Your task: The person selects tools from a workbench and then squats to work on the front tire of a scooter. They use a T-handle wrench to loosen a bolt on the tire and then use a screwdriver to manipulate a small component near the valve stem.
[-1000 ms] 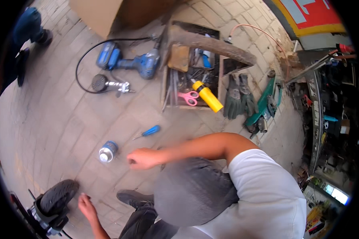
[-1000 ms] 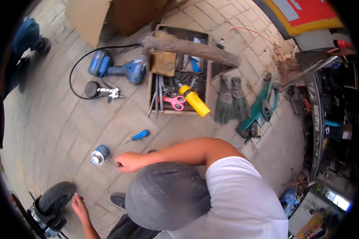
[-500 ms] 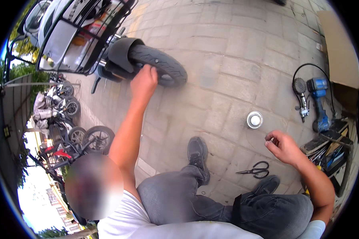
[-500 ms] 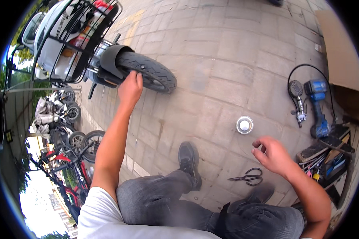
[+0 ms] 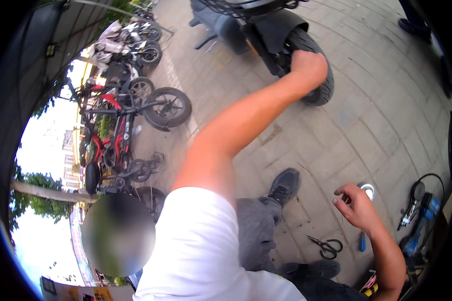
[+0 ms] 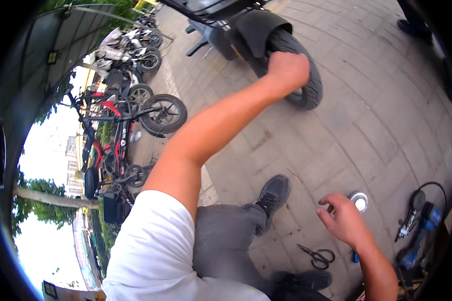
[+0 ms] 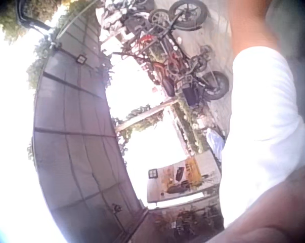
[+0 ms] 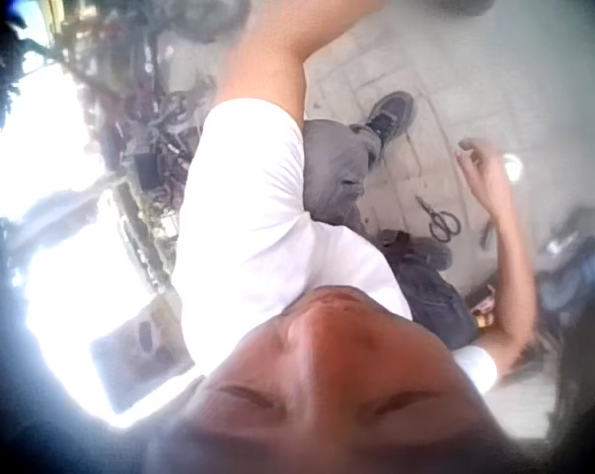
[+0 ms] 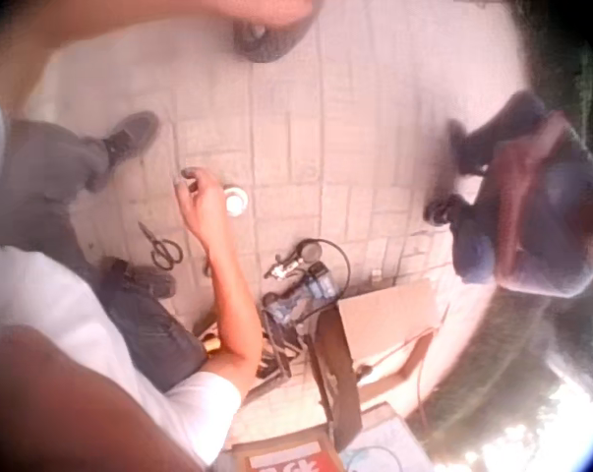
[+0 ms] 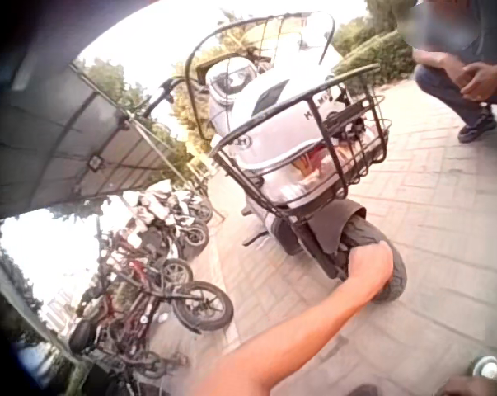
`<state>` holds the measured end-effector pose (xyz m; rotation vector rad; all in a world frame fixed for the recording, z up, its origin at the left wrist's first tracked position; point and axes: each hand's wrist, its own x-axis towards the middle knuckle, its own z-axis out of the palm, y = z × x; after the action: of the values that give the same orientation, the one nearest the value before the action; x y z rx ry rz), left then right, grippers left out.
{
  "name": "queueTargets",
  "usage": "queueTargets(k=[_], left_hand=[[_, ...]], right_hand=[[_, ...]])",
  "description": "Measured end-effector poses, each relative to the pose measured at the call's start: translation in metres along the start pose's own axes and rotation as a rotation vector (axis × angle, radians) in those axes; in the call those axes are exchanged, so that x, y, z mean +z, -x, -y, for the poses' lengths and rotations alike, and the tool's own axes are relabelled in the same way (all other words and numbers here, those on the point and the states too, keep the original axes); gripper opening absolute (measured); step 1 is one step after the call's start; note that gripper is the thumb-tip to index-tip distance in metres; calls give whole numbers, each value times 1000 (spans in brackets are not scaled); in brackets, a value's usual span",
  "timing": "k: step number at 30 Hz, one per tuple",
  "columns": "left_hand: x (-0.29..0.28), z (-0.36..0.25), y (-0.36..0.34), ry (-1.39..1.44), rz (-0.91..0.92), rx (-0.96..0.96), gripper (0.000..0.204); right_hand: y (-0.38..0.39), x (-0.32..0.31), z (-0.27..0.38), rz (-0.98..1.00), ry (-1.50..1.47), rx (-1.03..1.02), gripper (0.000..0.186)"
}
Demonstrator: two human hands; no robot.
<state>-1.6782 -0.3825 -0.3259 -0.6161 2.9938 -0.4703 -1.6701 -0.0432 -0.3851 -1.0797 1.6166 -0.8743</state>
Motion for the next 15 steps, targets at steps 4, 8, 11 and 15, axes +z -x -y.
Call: queueTargets(k=[4, 8, 11, 15], left_hand=[[3, -5, 1, 10, 21, -69, 15], [10, 11, 13, 19, 50, -123, 16], [8, 14, 7, 93, 13, -175, 19], [-30, 2, -20, 2, 47, 4, 21]], right_hand=[[2, 6, -5, 11, 22, 31, 24], [-1, 18, 18, 53, -14, -8, 23], [4, 15, 26, 25, -3, -86, 23], [27, -15, 11, -75, 75, -143, 26]])
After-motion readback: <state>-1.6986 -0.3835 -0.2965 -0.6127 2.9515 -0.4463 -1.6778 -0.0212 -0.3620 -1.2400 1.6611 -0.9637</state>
